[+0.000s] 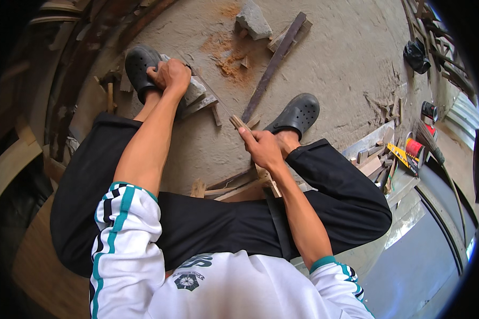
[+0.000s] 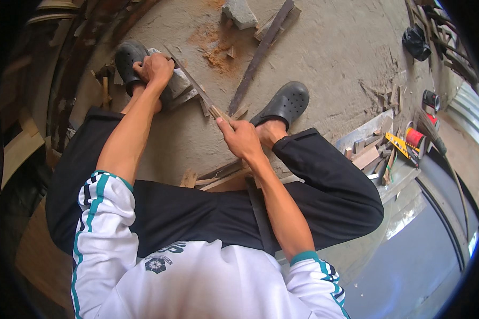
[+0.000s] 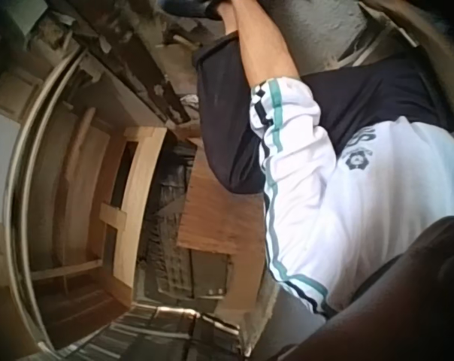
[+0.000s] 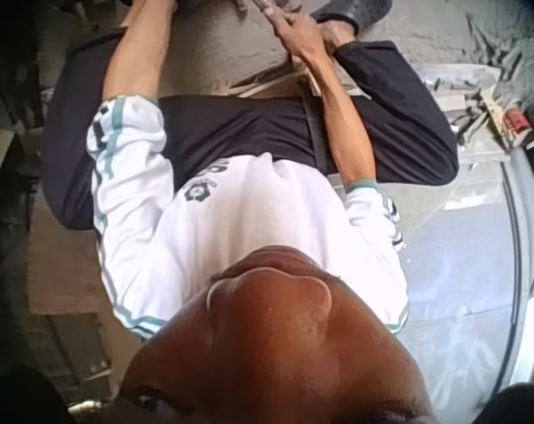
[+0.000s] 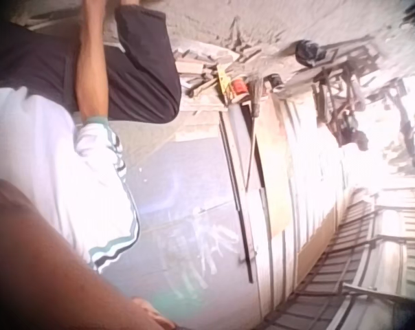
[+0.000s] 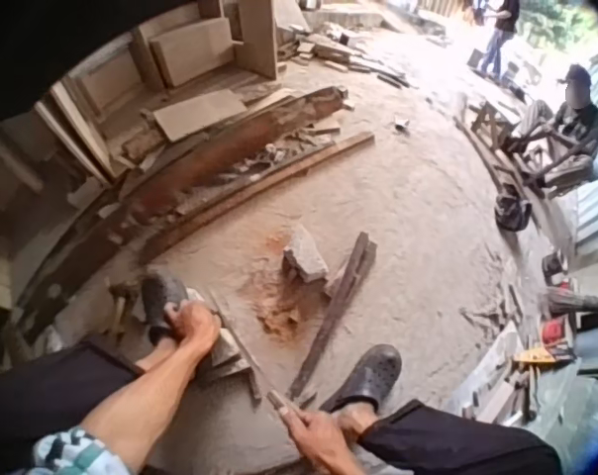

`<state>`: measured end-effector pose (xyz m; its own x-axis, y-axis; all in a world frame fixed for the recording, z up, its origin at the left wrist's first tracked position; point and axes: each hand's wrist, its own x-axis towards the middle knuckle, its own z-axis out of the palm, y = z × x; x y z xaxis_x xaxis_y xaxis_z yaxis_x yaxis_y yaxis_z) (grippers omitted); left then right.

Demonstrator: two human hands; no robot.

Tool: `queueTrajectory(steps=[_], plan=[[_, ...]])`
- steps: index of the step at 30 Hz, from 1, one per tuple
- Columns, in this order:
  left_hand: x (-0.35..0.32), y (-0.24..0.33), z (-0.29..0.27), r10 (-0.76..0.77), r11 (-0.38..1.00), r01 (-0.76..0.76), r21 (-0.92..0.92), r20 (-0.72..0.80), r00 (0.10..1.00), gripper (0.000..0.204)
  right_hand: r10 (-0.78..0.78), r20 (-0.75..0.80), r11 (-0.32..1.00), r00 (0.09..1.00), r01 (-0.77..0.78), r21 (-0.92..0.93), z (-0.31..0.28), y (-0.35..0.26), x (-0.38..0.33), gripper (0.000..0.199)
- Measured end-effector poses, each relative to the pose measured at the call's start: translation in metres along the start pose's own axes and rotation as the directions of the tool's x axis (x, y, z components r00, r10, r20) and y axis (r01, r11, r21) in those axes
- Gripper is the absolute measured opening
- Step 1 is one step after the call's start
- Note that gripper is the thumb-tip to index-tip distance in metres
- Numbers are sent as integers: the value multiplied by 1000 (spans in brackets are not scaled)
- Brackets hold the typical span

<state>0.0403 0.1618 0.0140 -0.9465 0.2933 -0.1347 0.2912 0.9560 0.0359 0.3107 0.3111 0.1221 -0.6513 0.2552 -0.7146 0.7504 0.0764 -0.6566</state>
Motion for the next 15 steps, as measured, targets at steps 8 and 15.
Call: queueTrajectory(steps=[8, 15], plan=[[0, 9, -13, 16, 998, -14, -55, 45, 999, 13, 33, 18, 999, 999, -32, -16, -13, 4, -1, 66], [1, 8, -9, -1, 999, -6, 44, 153, 988, 18, 63, -20, 997, 998, -64, -49, -15, 0, -14, 67]])
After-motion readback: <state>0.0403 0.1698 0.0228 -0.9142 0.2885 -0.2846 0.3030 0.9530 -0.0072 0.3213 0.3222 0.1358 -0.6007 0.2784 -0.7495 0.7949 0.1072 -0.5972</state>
